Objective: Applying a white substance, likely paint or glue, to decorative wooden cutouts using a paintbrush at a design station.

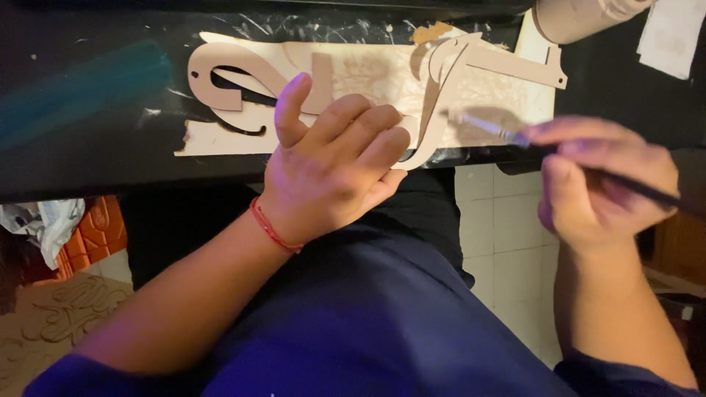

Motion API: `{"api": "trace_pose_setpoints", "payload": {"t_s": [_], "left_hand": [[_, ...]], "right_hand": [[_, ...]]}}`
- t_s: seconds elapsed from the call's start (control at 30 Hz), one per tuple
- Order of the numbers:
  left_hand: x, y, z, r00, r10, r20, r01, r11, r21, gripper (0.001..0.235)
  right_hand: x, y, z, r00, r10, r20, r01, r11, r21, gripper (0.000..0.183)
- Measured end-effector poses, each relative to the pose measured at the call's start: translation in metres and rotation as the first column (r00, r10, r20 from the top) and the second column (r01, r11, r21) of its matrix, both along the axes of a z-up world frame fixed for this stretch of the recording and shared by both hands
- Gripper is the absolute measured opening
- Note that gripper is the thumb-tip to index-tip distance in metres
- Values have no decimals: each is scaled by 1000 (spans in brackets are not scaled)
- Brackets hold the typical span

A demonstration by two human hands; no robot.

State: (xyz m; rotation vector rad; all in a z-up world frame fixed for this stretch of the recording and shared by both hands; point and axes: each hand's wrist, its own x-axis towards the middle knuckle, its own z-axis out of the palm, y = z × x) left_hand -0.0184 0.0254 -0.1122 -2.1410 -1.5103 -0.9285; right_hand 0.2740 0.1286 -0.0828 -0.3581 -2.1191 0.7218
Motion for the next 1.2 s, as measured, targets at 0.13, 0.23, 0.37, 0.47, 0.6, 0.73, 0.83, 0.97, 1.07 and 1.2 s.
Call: {"api": "trace_pose_setpoints", "payload": {"t_s": [0.13,0.23,0.37,0.47,0.6,0.73,0.83,0.97,1.07,1.2], "left_hand": [[2,0,0,1000,12,-8,-12,1000,5,20],[1,-1,1,1000,8,-7,-8,1000,-27,25],[1,0,1,1000,12,-14,-12,1000,1,23],[2,1,2,1000,12,-14,-12,1000,1,21],[1,-1,-2,1000,15,-25,-15,1000,-7,20],[2,0,0,1000,17,-5,-17,1000,10,23],[1,-1,0,1000,22,-10,-22,1000,14,26],[1,-1,-1,1000,8,-3,-8,1000,26,24],[2,0,-2,1000,11,-8,-11,999,31,24],[1,-1,-4,1000,6,-5,-6,1000,29,30]], "right_hand": [[-24,-4,15,994,-106,38,104,993,50,13],[-23,-6,15,994,-13,111,7,998,60,13],[-24,-24,24,983,-44,180,50,998,-28,11],[-6,-15,11,993,-2,118,12,997,-81,8],[-17,-17,14,992,-107,60,108,994,-15,15],[-23,-21,6,996,-25,90,22,999,25,10],[-28,-40,8,993,-2,120,13,996,-84,11],[-15,-40,4,993,-30,118,43,993,-109,10],[-20,-35,7,996,-69,56,72,996,-48,11],[-24,-23,0,997,16,79,-19,999,40,11]]}}
